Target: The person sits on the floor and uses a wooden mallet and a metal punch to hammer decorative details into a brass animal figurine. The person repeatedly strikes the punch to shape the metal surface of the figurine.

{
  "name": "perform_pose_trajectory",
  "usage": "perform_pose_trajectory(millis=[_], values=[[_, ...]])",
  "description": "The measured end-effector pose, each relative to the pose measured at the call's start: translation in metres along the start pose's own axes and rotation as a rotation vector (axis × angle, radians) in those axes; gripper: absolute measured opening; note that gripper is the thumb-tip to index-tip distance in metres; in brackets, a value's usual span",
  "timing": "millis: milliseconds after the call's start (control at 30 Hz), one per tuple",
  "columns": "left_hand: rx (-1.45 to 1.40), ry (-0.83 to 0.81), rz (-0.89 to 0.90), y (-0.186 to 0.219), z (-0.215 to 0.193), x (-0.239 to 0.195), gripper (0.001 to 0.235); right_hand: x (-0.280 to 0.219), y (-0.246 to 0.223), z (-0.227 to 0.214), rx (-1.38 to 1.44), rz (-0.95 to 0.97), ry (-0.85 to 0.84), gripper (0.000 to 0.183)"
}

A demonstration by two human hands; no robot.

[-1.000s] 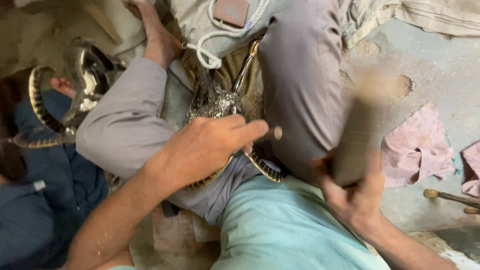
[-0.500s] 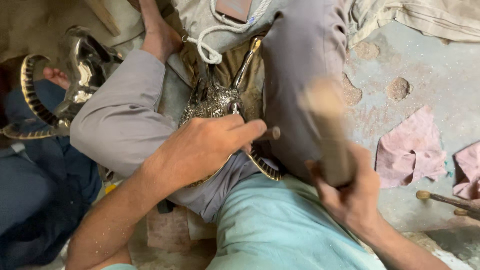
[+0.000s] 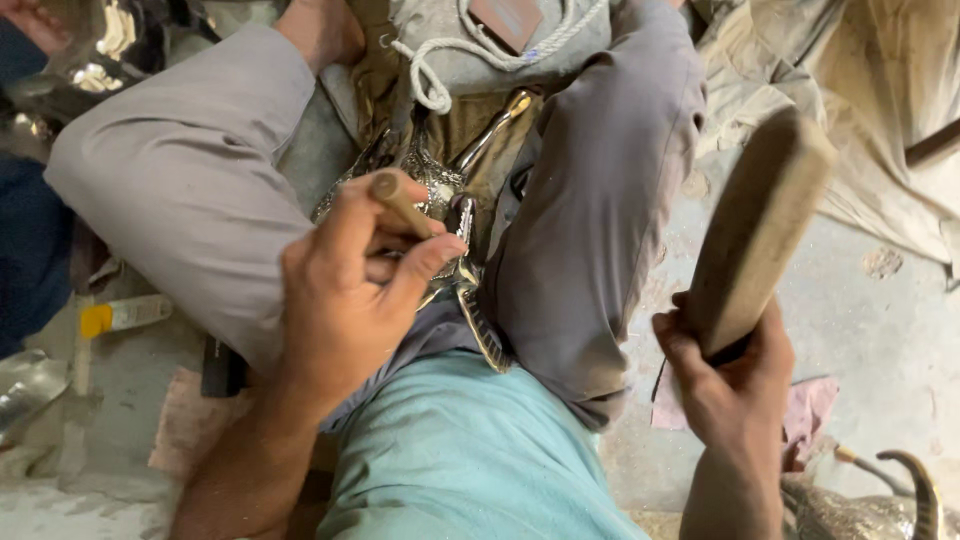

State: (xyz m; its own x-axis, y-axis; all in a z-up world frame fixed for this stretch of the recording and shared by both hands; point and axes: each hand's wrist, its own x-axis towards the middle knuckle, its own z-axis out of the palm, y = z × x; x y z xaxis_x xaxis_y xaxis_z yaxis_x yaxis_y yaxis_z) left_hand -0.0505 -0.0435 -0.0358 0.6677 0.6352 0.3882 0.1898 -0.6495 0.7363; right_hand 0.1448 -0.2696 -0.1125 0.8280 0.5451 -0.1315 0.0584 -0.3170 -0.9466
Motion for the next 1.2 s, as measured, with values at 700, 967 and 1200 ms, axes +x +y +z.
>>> perform_pose_trajectory(millis=[700,967,1200], values=[[0.274,0.012,0.059,-0.003,0.032,-0.013,0.031,0.073,-0.106,0.0,-0.839,-1.049,-0.055,0.05],[0.293,0.037,0.059,0.002,0.037,-0.02,0.034,0.083,-0.094,-0.01,-1.014,-1.131,-0.052,0.035],[0.325,0.019,0.021,0.006,0.04,-0.021,0.03,0.08,-0.099,-0.012,-1.088,-1.195,-0.014,0.031]])
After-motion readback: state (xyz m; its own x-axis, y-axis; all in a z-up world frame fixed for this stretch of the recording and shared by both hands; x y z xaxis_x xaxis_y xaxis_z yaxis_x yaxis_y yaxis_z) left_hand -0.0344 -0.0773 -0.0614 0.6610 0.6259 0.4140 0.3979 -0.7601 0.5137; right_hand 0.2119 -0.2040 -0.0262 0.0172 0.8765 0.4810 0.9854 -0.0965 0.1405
